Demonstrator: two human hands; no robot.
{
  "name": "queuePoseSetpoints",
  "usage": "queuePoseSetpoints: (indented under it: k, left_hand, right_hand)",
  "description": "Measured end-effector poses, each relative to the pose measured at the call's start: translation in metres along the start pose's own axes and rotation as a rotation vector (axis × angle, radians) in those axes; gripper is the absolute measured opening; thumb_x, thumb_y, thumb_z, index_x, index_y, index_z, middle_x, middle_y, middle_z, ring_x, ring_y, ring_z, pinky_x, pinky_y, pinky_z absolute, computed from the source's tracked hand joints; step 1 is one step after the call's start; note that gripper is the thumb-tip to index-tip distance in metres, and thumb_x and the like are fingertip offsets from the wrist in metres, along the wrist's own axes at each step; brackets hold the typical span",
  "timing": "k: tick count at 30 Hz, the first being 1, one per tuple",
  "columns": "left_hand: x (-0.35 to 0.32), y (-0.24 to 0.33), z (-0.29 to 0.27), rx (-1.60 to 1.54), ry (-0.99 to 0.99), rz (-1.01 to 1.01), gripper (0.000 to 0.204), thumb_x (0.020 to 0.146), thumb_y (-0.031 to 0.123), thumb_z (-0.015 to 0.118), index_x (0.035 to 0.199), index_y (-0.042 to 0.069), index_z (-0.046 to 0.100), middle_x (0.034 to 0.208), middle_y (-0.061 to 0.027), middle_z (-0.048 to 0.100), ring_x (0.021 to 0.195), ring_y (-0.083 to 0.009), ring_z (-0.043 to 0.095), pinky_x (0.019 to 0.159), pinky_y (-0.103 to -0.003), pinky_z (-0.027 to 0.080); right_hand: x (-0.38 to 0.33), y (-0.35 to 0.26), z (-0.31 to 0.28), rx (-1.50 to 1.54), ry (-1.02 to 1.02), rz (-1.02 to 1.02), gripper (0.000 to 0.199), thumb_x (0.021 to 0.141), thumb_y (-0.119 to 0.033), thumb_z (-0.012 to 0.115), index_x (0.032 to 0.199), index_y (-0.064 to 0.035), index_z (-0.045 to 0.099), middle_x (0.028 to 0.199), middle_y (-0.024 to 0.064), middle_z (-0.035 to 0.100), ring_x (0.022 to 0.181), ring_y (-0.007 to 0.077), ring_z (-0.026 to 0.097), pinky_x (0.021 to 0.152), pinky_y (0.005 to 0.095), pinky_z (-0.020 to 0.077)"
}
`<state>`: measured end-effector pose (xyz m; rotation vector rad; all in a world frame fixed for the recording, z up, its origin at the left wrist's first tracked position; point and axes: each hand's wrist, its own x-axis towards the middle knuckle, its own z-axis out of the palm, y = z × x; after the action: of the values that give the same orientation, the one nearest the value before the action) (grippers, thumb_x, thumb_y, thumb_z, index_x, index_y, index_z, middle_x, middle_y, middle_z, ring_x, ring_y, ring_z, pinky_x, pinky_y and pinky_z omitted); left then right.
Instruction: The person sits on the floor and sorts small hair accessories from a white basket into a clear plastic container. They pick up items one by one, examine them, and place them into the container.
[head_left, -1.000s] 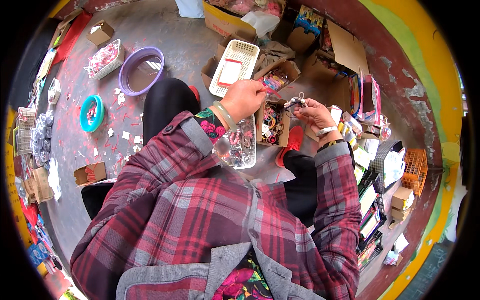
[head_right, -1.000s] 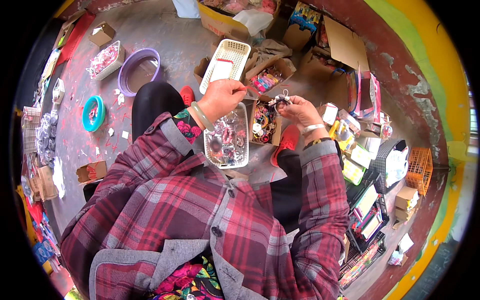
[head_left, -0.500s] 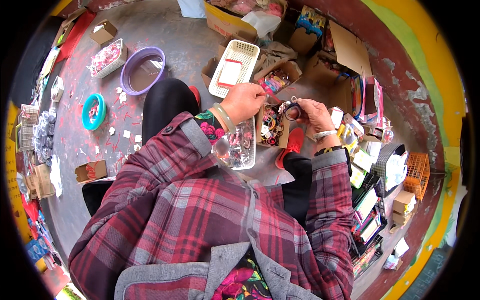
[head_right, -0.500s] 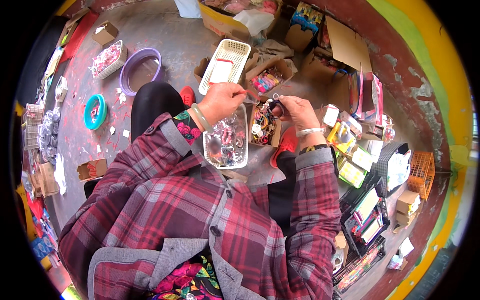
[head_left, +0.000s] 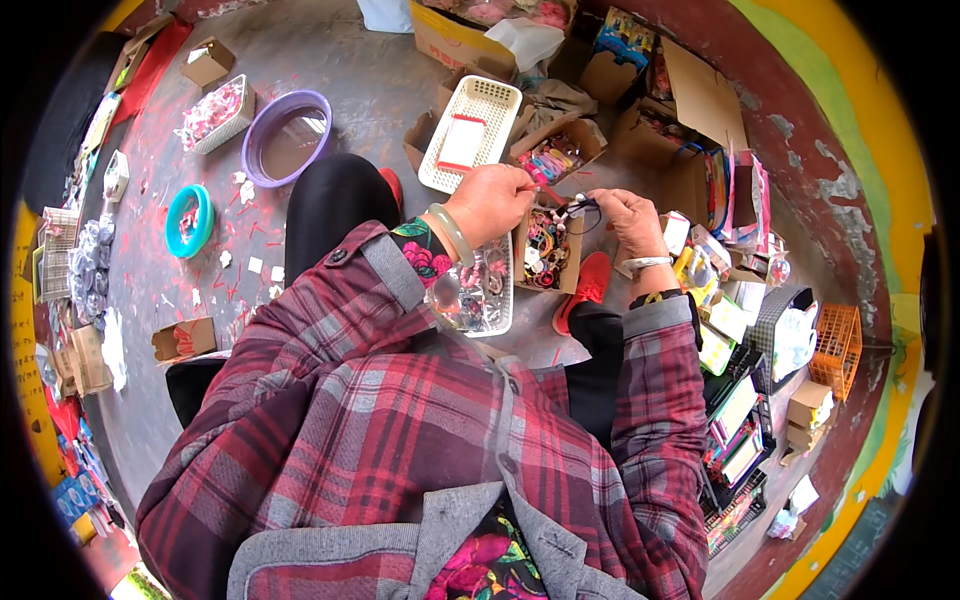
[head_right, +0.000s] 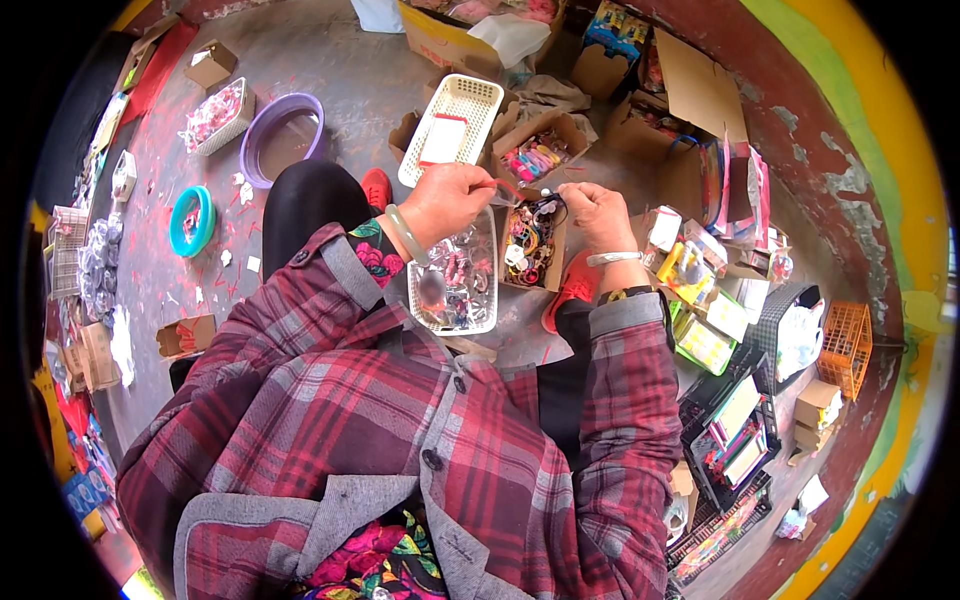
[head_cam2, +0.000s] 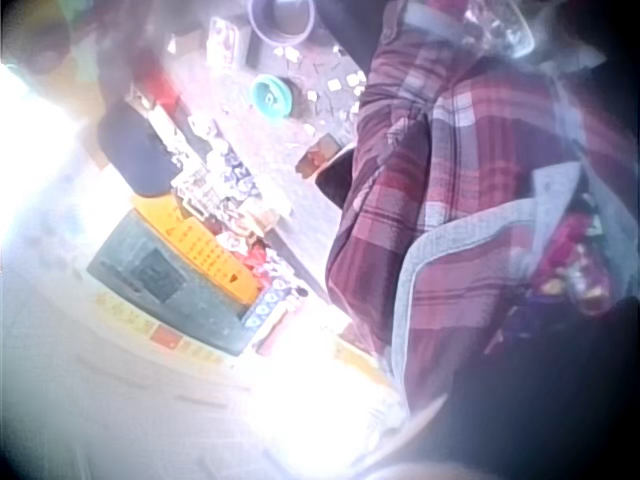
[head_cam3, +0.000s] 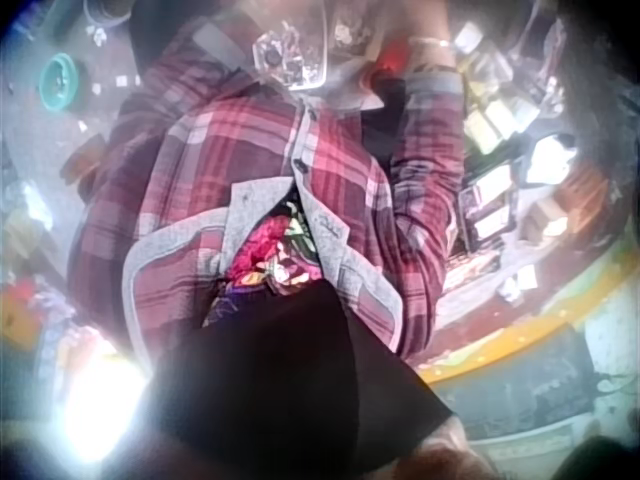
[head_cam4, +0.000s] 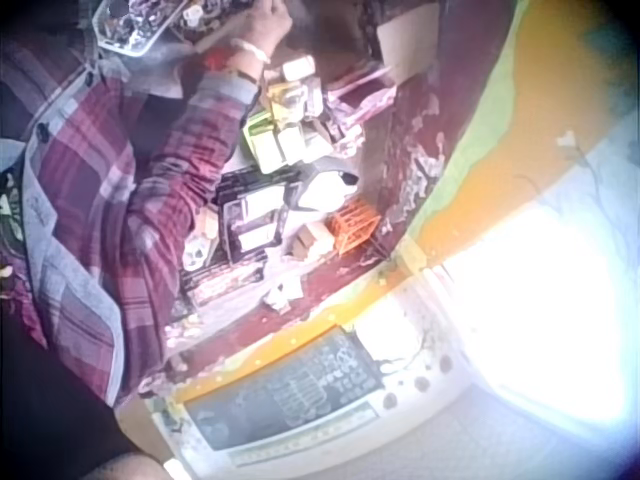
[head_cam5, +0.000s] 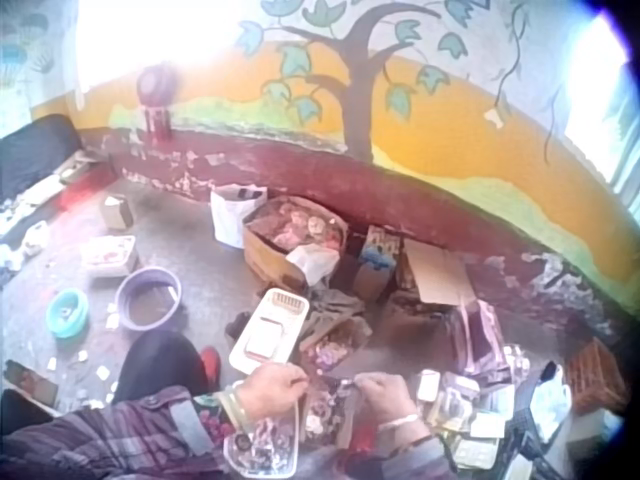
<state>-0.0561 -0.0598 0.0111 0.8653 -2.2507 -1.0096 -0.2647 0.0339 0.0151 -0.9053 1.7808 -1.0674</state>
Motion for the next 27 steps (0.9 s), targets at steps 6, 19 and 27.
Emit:
queuePoseSetpoints:
  k: [6, 19, 27]
  left_hand:
    - [0.000, 0.001, 0.000, -0.010, -0.009, -0.004, 0.019, 0.077, 0.016, 0.055, 0.080, -0.001, 0.062, 0.070, -0.0182, 0.060, 0.065, -0.0283, 0.060, 0.060, -0.034, 0.046]
    - [-0.001, 0.000, 0.002, 0.008, -0.041, -0.022, 0.019, 0.077, 0.017, 0.056, 0.081, -0.001, 0.062, 0.072, -0.0179, 0.060, 0.068, -0.0293, 0.059, 0.063, -0.035, 0.046]
    - [-0.002, 0.000, 0.000, 0.006, -0.046, -0.019, 0.019, 0.077, 0.017, 0.057, 0.082, 0.000, 0.063, 0.073, -0.0170, 0.061, 0.069, -0.0288, 0.060, 0.064, -0.034, 0.046]
  right_hand:
    - [0.003, 0.005, -0.004, 0.223, -0.036, 0.087, 0.020, 0.083, -0.026, 0.057, 0.089, -0.0076, 0.063, 0.077, -0.0002, 0.064, 0.064, 0.0064, 0.054, 0.053, 0.0193, 0.0380]
    - [0.006, 0.010, -0.005, 0.034, -0.159, 0.076, 0.019, 0.085, -0.025, 0.056, 0.086, -0.0065, 0.061, 0.072, -0.0007, 0.061, 0.064, 0.0064, 0.054, 0.055, 0.0185, 0.0384]
    - [0.004, -0.002, -0.002, 0.101, -0.089, 0.168, 0.016, 0.081, -0.020, 0.061, 0.082, -0.0043, 0.063, 0.072, -0.0014, 0.062, 0.062, 0.0048, 0.048, 0.056, 0.0197, 0.0364]
